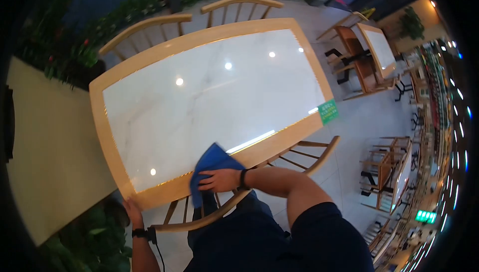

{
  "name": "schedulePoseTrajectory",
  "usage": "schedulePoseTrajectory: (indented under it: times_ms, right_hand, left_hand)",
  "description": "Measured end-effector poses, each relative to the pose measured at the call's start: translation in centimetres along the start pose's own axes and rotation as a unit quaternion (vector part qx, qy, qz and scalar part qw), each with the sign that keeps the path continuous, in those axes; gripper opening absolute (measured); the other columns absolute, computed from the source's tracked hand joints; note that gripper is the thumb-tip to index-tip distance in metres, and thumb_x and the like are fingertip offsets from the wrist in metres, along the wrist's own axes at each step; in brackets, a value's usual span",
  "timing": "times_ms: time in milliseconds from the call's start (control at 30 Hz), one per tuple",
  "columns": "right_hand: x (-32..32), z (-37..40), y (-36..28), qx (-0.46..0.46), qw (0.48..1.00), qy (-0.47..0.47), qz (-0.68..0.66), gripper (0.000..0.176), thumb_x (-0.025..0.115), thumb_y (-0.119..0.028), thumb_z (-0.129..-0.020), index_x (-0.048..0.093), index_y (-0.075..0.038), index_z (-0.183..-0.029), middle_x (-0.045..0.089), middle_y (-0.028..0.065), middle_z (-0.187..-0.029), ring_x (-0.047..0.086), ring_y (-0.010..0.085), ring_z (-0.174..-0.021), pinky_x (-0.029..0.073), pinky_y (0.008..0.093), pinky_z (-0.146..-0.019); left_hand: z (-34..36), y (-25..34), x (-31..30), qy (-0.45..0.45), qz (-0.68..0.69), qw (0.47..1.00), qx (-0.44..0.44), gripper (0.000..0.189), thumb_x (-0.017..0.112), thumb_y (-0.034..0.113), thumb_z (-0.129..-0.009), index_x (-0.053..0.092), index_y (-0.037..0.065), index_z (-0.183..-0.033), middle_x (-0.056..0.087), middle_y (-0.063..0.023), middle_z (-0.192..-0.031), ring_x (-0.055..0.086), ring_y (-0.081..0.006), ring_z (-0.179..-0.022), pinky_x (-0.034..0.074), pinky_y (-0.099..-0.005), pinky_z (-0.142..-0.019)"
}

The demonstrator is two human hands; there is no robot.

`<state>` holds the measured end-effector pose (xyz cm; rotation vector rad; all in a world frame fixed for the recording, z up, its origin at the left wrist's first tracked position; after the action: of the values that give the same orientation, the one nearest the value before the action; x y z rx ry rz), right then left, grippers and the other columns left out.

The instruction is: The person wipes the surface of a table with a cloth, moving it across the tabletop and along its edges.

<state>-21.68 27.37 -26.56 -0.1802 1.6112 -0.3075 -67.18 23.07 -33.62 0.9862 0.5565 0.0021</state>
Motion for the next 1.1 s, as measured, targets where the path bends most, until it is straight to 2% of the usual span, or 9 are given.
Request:
schedulePoseTrajectory:
  times_ms: [233, 367, 433, 500, 600, 800, 933, 1000, 1100]
  right_hand:
    - [-1.7, 4.7, -0.5, 0.088, 0.993, 0.074, -0.002, 0.017, 0.062, -0.024, -0.084, 0.077, -0.016, -0.088, 0.052, 0.0075, -0.149, 0.042, 0.0278, -0.141, 0.022, 0.053, -0.125]
    - [-0.9, 18.6, -0.7, 0.229, 0.969, 0.093, 0.028, 0.018, 0.065, -0.025, -0.084, 0.077, -0.016, -0.094, 0.053, 0.0035, -0.147, 0.044, 0.027, -0.14, 0.028, 0.0499, -0.123]
    - [-0.9, 26.4, -0.4, 0.313, 0.947, 0.067, 0.034, 0.022, 0.066, -0.026, -0.084, 0.077, -0.016, -0.1, 0.053, 0.0022, -0.146, 0.044, 0.0271, -0.139, 0.03, 0.0486, -0.122]
    - [-0.8, 34.5, -0.3, 0.435, 0.894, 0.096, 0.057, 0.022, 0.068, -0.026, -0.082, 0.077, -0.016, -0.099, 0.053, 0.0032, -0.145, 0.044, 0.0283, -0.139, 0.03, 0.0502, -0.121]
    - [-1.5, 44.4, -1.1, 0.584, 0.808, 0.045, 0.059, 0.02, 0.072, -0.02, -0.075, 0.076, -0.013, -0.093, 0.052, 0.0115, -0.145, 0.043, 0.0333, -0.139, 0.028, 0.0545, -0.121]
    - [-1.7, 48.7, -2.2, 0.691, 0.691, 0.178, 0.117, 0.019, 0.068, -0.005, -0.07, 0.073, -0.009, -0.088, 0.05, 0.022, -0.145, 0.045, 0.0385, -0.137, 0.035, 0.0548, -0.117]
    - [3.8, 45.1, -4.3, 0.729, 0.458, 0.504, 0.077, 0.023, 0.059, 0.001, -0.086, 0.067, -0.003, -0.107, 0.052, 0.0257, -0.141, 0.049, 0.0435, -0.132, 0.039, 0.0483, -0.113]
    - [6.8, 41.6, -4.3, 0.775, 0.285, 0.552, -0.113, 0.038, 0.048, -0.002, -0.097, 0.049, 0.004, -0.134, 0.048, 0.0312, -0.143, 0.046, 0.0437, -0.134, 0.042, 0.0436, -0.109]
    - [3.1, 35.7, -2.1, 0.774, 0.13, 0.601, -0.148, 0.045, 0.043, -0.009, -0.101, 0.038, 0.011, -0.14, 0.045, 0.0331, -0.143, 0.044, 0.0416, -0.136, 0.038, 0.0445, -0.111]
  left_hand:
    - [-1.7, -2.2, -1.1, 0.138, -0.136, 0.981, 0.017, 0.061, 0.04, 0.046, -0.108, 0.047, -0.006, -0.14, 0.062, -0.0317, -0.122, 0.061, -0.0451, -0.111, 0.048, -0.0498, -0.099]
    - [-0.6, -1.3, 1.4, 0.331, -0.433, 0.838, -0.031, 0.069, 0.042, 0.061, -0.101, 0.058, -0.001, -0.129, 0.067, -0.028, -0.115, 0.07, -0.0444, -0.097, 0.058, -0.0545, -0.078]
    - [-2.8, -5.2, -0.5, 0.271, -0.487, 0.83, -0.026, 0.077, 0.039, 0.066, -0.099, 0.052, 0.001, -0.139, 0.063, -0.0278, -0.128, 0.063, -0.0461, -0.113, 0.052, -0.0549, -0.092]
    - [-2.6, -4.1, 0.0, 0.204, -0.567, 0.796, -0.058, 0.074, 0.04, 0.066, -0.099, 0.056, 0.004, -0.134, 0.065, -0.0243, -0.124, 0.064, -0.0427, -0.109, 0.051, -0.0532, -0.09]
    - [-2.6, -3.5, 1.0, 0.095, -0.722, 0.679, -0.088, 0.068, 0.042, 0.067, -0.098, 0.061, 0.008, -0.127, 0.067, -0.019, -0.119, 0.065, -0.0376, -0.104, 0.051, -0.0507, -0.086]
    - [-3.2, -3.4, 3.2, -0.043, -0.881, 0.466, -0.07, 0.06, 0.045, 0.068, -0.096, 0.07, 0.016, -0.112, 0.073, -0.0085, -0.107, 0.068, -0.0275, -0.094, 0.049, -0.0456, -0.077]
    - [-4.0, -4.5, 3.2, -0.071, -0.91, 0.404, -0.054, 0.056, 0.047, 0.068, -0.094, 0.077, 0.022, -0.103, 0.076, -0.0014, -0.1, 0.07, -0.0207, -0.087, 0.048, -0.0422, -0.072]
    - [-3.2, -4.4, 4.0, -0.09, -0.922, 0.375, -0.028, 0.056, 0.045, 0.068, -0.095, 0.079, 0.023, -0.101, 0.077, 0.0008, -0.098, 0.07, -0.0187, -0.086, 0.047, -0.0409, -0.071]
    - [-3.8, -4.6, 3.6, -0.084, -0.922, 0.373, -0.066, 0.058, 0.043, 0.069, -0.095, 0.078, 0.024, -0.108, 0.076, 0.0018, -0.109, 0.072, -0.0193, -0.097, 0.051, -0.0423, -0.076]
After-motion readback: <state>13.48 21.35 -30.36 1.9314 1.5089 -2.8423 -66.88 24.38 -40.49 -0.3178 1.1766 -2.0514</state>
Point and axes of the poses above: each hand's wrist, its own z-axis away from the middle knuckle, its own x-axis out of the palm, y = z × x, the point moved 5 cm from there along -z, towards the middle knuckle
